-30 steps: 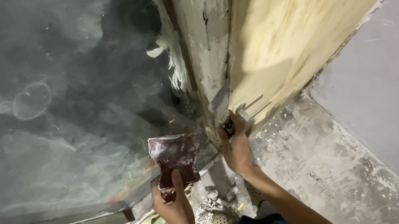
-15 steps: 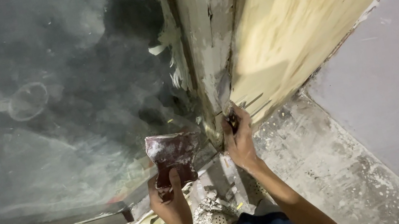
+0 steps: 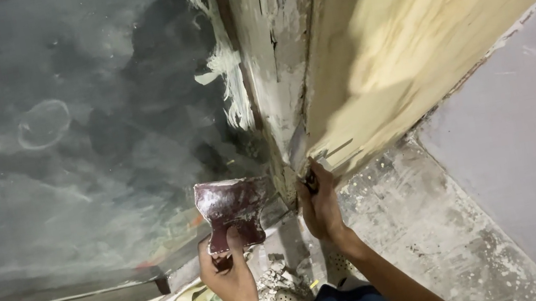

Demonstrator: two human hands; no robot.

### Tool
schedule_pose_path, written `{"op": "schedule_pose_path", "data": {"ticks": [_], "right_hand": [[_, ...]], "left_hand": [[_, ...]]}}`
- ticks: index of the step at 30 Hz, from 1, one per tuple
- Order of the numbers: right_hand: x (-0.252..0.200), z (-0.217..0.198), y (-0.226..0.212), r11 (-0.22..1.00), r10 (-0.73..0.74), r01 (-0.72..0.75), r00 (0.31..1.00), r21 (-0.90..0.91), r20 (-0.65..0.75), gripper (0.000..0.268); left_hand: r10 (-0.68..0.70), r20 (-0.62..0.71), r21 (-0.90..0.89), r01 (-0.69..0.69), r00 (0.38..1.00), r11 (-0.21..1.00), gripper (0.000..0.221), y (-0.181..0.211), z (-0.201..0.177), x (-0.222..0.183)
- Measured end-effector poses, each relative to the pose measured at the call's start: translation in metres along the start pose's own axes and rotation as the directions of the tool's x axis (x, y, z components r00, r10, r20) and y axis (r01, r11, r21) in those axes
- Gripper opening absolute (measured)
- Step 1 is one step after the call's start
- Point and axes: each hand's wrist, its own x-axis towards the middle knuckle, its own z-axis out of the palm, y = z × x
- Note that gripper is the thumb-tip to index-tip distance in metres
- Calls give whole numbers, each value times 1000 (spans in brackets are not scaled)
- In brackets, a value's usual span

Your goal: The person mixes putty in a bucket and then uses a putty knife and a scraper to apply and spread the mixture along a door frame.

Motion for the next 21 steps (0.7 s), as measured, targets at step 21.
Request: {"op": "schedule_pose_path", "data": {"ticks": [21], "right_hand": [[10,-20,-14,976,215,-218,967,5,139,50]], "left_hand": [[15,-60,-112,-21,998,993,20,21,19,-22]]}}
